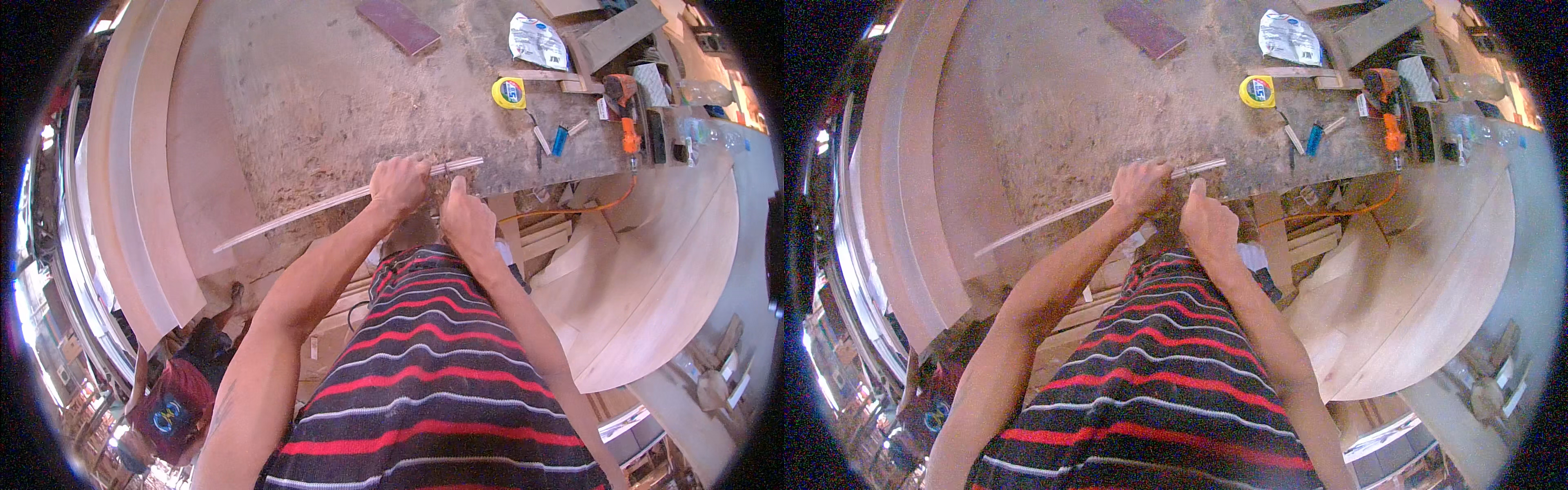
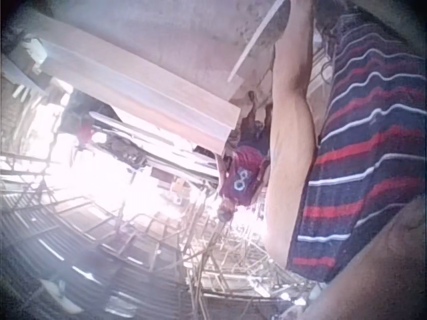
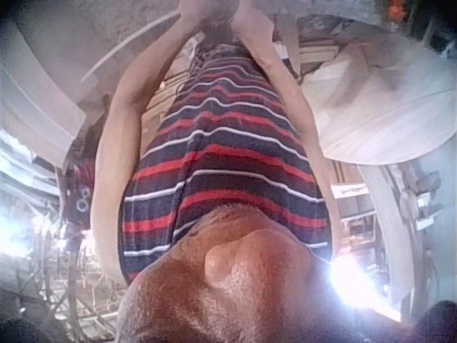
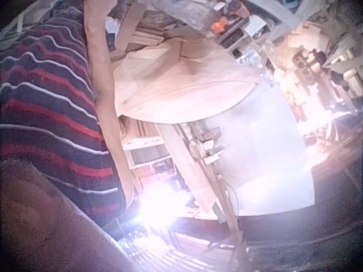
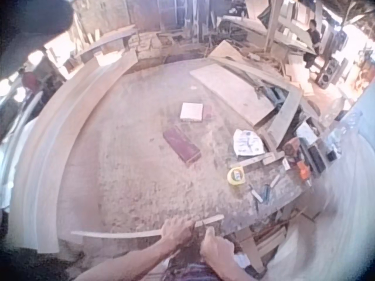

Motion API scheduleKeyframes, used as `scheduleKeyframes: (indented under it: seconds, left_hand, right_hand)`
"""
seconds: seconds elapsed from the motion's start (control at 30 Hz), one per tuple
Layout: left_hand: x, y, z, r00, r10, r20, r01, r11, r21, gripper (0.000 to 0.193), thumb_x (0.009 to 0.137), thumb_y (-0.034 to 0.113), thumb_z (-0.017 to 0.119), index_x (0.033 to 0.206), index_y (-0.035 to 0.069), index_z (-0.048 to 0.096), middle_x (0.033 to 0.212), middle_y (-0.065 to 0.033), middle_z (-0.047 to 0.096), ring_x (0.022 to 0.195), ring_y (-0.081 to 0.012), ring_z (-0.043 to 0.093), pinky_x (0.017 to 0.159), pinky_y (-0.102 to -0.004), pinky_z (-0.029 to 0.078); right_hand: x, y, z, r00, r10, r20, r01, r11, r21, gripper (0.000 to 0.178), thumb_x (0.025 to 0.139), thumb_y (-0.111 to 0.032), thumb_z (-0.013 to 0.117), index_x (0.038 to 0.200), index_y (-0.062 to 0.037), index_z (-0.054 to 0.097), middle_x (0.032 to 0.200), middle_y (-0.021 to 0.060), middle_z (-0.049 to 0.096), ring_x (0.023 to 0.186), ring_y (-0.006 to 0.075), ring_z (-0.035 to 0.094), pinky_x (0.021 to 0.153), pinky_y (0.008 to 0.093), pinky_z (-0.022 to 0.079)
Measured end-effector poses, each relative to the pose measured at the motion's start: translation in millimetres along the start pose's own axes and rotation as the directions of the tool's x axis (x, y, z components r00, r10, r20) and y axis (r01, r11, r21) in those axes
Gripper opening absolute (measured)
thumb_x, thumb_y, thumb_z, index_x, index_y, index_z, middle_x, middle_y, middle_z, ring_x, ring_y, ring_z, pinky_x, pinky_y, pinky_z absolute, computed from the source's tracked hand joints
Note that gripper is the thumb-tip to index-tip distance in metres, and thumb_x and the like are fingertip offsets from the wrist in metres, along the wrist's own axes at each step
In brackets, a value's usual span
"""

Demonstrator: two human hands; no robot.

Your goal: The person is assembling a piece of furniture. They use a cordless drill to attach a wooden trim piece to a white cabinet, then use a utility knife to cut a strip of material.

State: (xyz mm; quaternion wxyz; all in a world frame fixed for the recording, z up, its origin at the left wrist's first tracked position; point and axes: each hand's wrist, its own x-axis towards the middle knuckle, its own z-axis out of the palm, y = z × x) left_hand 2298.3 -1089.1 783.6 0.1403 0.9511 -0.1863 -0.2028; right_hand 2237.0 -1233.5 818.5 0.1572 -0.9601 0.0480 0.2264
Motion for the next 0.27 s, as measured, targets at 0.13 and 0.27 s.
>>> scheduleKeyframes:
  seconds: [0.13, 0.27]
  left_hand:
    - [1.3, 5.2, -6.8, 0.999, -0.035, 0.042, 0.032, 0.997, 0.064, 0.018, 0.086, 0.018, 0.055, 0.090, 0.011, 0.071, 0.098, -0.0102, 0.069, 0.089, -0.0336, 0.070, 0.073, -0.0471, 0.056]
    - [3.8, 0.7, -3.6, 1.000, -0.008, 0.005, 0.007, 0.999, 0.033, 0.019, 0.085, 0.019, 0.056, 0.092, 0.009, 0.071, 0.101, -0.0145, 0.069, 0.093, -0.0348, 0.069, 0.078, -0.0466, 0.056]
  right_hand:
    - [2.9, 5.2, 12.2, 0.999, -0.018, -0.044, 0.019, 1.000, 0.009, 0.031, 0.093, -0.018, 0.046, 0.118, -0.0012, 0.051, 0.075, 0.0227, 0.070, 0.072, 0.0402, 0.071, 0.061, 0.0517, 0.056]
    - [-1.5, 4.9, 2.4, 0.998, -0.025, -0.052, 0.022, 0.998, -0.053, 0.031, 0.093, -0.020, 0.047, 0.119, -0.0035, 0.051, 0.074, 0.0213, 0.070, 0.070, 0.0381, 0.072, 0.060, 0.0503, 0.057]
